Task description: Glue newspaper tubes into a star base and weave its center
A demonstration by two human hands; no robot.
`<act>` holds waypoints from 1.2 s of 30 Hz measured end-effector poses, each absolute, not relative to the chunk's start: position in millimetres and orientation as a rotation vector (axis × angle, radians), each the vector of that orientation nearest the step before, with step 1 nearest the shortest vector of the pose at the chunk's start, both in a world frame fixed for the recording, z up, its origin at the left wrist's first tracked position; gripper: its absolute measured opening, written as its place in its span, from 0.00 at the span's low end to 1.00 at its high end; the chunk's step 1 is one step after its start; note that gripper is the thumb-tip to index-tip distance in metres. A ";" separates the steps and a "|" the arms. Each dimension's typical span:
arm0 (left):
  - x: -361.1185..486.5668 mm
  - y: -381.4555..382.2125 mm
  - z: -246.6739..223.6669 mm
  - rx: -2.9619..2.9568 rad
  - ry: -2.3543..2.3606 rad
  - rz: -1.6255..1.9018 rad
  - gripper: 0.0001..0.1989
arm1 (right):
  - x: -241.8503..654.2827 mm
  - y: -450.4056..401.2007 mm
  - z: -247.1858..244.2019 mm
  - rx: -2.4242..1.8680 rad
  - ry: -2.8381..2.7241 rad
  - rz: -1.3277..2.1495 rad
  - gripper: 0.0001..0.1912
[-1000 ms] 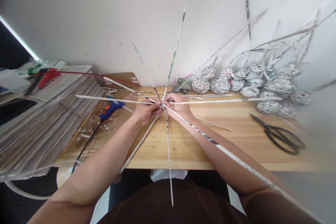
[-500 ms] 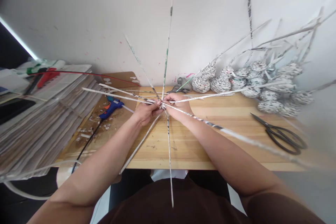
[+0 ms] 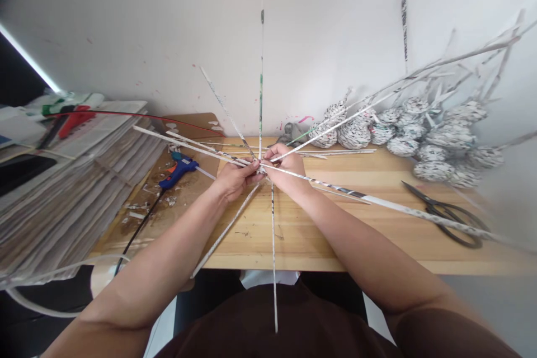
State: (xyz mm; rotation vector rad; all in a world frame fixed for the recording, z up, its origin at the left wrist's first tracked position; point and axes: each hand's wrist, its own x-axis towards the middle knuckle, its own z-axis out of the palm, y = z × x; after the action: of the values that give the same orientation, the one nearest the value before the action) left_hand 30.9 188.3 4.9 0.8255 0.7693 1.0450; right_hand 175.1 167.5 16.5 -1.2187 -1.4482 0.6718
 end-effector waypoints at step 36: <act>30.4 191.0 5.6 0.906 0.721 1.221 0.20 | 181.1 155.5 28.1 -1.140 -2.116 -0.284 0.12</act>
State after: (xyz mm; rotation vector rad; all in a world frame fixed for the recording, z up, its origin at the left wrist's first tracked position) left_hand 30.4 191.0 5.6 0.9062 0.7209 1.2211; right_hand 181.1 155.5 28.1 -1.1396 -2.1156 -0.2842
